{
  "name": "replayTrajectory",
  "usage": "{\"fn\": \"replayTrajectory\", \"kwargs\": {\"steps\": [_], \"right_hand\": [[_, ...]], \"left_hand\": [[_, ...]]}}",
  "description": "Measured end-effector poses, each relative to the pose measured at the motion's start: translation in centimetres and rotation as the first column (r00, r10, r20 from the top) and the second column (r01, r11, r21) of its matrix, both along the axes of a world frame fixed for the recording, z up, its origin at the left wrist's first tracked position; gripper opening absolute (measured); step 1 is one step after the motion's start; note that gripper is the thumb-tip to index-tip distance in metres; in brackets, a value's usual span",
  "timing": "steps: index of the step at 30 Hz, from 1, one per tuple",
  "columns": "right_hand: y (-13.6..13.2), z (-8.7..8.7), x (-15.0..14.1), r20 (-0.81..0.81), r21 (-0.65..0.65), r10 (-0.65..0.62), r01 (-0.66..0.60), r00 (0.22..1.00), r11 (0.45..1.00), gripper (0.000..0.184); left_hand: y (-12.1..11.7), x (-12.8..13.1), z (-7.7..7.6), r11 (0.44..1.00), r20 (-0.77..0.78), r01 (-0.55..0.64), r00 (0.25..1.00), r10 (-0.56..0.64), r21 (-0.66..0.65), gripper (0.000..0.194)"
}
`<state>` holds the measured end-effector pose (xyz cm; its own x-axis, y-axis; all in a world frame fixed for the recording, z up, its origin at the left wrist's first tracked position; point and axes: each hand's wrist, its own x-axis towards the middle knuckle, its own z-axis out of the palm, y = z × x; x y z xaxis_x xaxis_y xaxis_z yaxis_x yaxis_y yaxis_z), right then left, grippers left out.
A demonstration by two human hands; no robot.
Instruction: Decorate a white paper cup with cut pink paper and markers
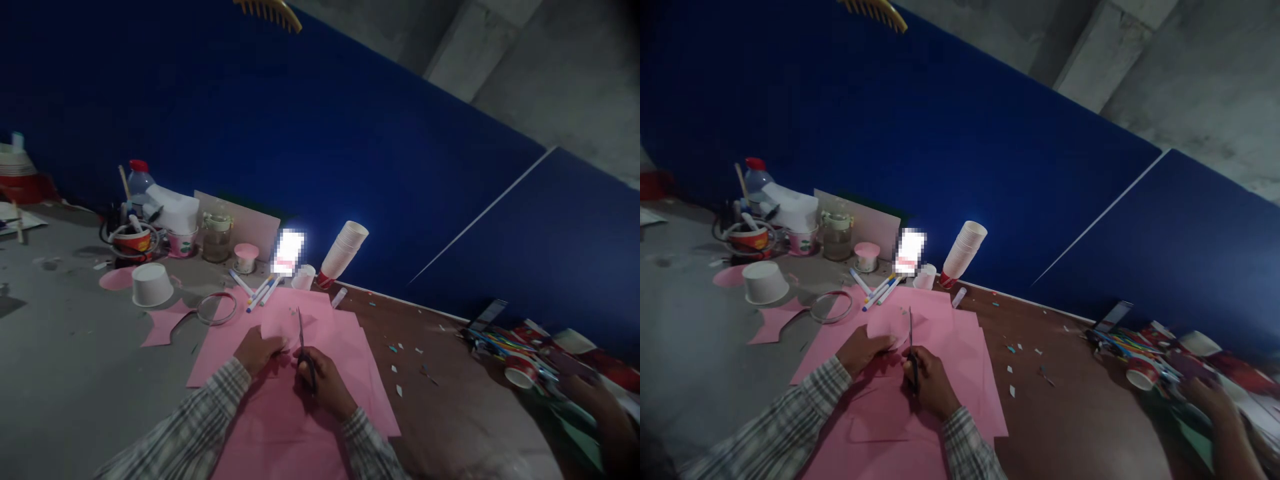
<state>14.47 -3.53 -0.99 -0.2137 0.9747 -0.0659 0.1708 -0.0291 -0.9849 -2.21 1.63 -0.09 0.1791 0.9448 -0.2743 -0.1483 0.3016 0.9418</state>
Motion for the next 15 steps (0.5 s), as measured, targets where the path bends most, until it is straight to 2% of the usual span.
{"fn": "replayTrajectory", "kwargs": {"steps": [8,15], "right_hand": [[0.07,0.24,0.03,-0.023,-0.037,-0.001,0.001,1.0,0.999,0.047],[0.0,0.11,0.13,-0.041,-0.037,0.005,-0.006,0.999,0.999,0.049]], "left_hand": [[0.12,-0.31,0.74,1.0,-0.031,0.015,0.999,-0.015,0.008,0.018],[0.35,-0.43,0.26,0.999,-0.046,0.05,0.998,-0.049,0.015,0.018]]}}
